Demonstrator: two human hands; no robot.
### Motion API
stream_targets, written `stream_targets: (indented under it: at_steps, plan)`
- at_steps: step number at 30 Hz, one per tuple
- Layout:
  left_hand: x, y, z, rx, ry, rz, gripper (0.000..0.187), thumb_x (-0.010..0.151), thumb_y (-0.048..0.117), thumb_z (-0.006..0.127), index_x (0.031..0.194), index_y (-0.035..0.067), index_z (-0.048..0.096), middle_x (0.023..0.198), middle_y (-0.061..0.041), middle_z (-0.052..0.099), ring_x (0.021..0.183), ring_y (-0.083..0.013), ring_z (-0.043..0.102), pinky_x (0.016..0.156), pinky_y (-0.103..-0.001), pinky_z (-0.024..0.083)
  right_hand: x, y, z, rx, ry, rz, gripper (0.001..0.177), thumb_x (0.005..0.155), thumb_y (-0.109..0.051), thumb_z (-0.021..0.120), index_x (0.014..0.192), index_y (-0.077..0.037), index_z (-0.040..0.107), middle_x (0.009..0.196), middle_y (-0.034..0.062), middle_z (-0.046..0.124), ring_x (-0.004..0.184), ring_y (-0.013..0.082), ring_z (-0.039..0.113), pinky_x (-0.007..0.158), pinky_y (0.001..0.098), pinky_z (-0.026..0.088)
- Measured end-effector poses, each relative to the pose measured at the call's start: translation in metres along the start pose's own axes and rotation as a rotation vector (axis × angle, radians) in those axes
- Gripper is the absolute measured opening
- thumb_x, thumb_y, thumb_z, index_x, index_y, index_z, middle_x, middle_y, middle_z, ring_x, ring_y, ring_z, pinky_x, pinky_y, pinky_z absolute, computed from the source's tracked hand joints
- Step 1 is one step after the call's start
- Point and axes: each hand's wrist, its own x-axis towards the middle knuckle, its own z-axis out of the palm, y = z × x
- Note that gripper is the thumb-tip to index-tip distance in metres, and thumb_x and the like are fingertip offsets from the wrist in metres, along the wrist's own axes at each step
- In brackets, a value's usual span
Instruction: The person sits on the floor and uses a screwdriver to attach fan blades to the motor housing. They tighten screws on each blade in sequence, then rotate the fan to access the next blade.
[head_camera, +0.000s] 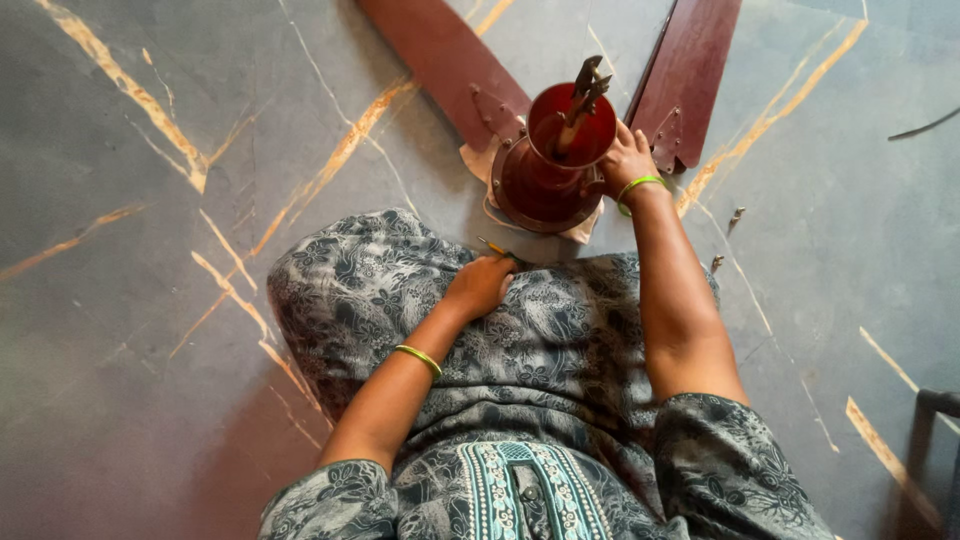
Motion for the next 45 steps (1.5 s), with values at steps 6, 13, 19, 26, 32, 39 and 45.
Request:
stream_targets:
  at_steps: [6, 13, 19, 26, 32, 39, 45]
  plan:
    - [0.014, -0.019, 0.009, -0.193, 0.238, -0.055, 0.016, 0.097, 0.011, 0.061, 0.110, 0.004, 0.068, 0.111, -0.019, 0.071, 0.103, -0.0379, 0.069, 0.091, -0.047, 0.056, 0.007, 0.001, -0.013, -0.079, -0.008, -0.010, 0.107, 0.066, -0.044, 0.089, 0.159, -0.023, 0.040, 0.167, 0.0070, 0.026, 0.153, 0.0318, 0.019, 0.120, 0.0581, 0.021]
    - [0.069, -0.077, 0.026, -0.567, 0.602, -0.252, 0.026, 0.091, 0.008, 0.067, 0.117, 0.004, 0.067, 0.110, -0.013, 0.076, 0.098, -0.0228, 0.075, 0.086, -0.036, 0.059, -0.008, -0.008, -0.006, 0.027, 0.188, 0.009, 0.085, 0.071, -0.031, 0.090, 0.147, -0.019, 0.055, 0.163, 0.0120, 0.039, 0.144, 0.0344, 0.041, 0.116, 0.0485, 0.039]
    - [0.123, -0.120, 0.036, -0.776, 0.706, -0.387, 0.043, 0.091, 0.009, 0.066, 0.131, 0.001, 0.054, 0.118, -0.014, 0.070, 0.092, -0.0233, 0.075, 0.080, -0.033, 0.062, -0.054, -0.057, 0.039, 0.358, 0.502, 0.229, 0.090, 0.075, -0.010, 0.088, 0.155, -0.015, 0.047, 0.156, 0.0150, 0.047, 0.136, 0.0372, 0.049, 0.116, 0.0453, 0.042]
    - [0.170, -0.172, 0.039, -1.018, 0.745, -0.313, 0.058, 0.095, 0.007, 0.063, 0.147, 0.002, 0.037, 0.135, -0.015, 0.060, 0.112, -0.0208, 0.065, 0.089, -0.029, 0.056, -0.085, -0.109, 0.051, 0.591, 0.506, 0.364, 0.091, 0.074, -0.012, 0.090, 0.152, -0.014, 0.043, 0.155, 0.0166, 0.044, 0.141, 0.0401, 0.043, 0.119, 0.0485, 0.037]
    - [0.172, -0.195, 0.019, -1.401, 0.601, -0.231, 0.051, 0.096, 0.000, 0.061, 0.146, 0.005, 0.050, 0.128, -0.007, 0.057, 0.102, -0.0140, 0.059, 0.085, -0.029, 0.054, -0.085, -0.115, 0.041, 0.588, 0.504, 0.360, 0.091, 0.074, -0.011, 0.089, 0.152, -0.013, 0.043, 0.157, 0.0187, 0.041, 0.142, 0.0418, 0.042, 0.119, 0.0482, 0.037]
    - [0.168, -0.191, 0.004, -1.484, 0.445, -0.338, 0.039, 0.098, 0.005, 0.061, 0.137, 0.008, 0.060, 0.112, -0.003, 0.060, 0.099, -0.0149, 0.061, 0.087, -0.036, 0.056, -0.081, -0.113, 0.048, 0.583, 0.497, 0.373, 0.092, 0.075, -0.012, 0.089, 0.154, -0.012, 0.040, 0.160, 0.0193, 0.039, 0.145, 0.0407, 0.039, 0.120, 0.0480, 0.035]
    - [0.161, -0.185, 0.004, -1.508, 0.447, -0.355, 0.040, 0.098, 0.004, 0.055, 0.137, 0.008, 0.059, 0.112, -0.002, 0.060, 0.098, -0.0150, 0.060, 0.086, -0.037, 0.057, -0.079, -0.108, 0.059, 0.559, 0.527, 0.331, 0.095, 0.076, -0.009, 0.087, 0.156, -0.011, 0.037, 0.162, 0.0195, 0.037, 0.149, 0.0388, 0.036, 0.124, 0.0472, 0.031]
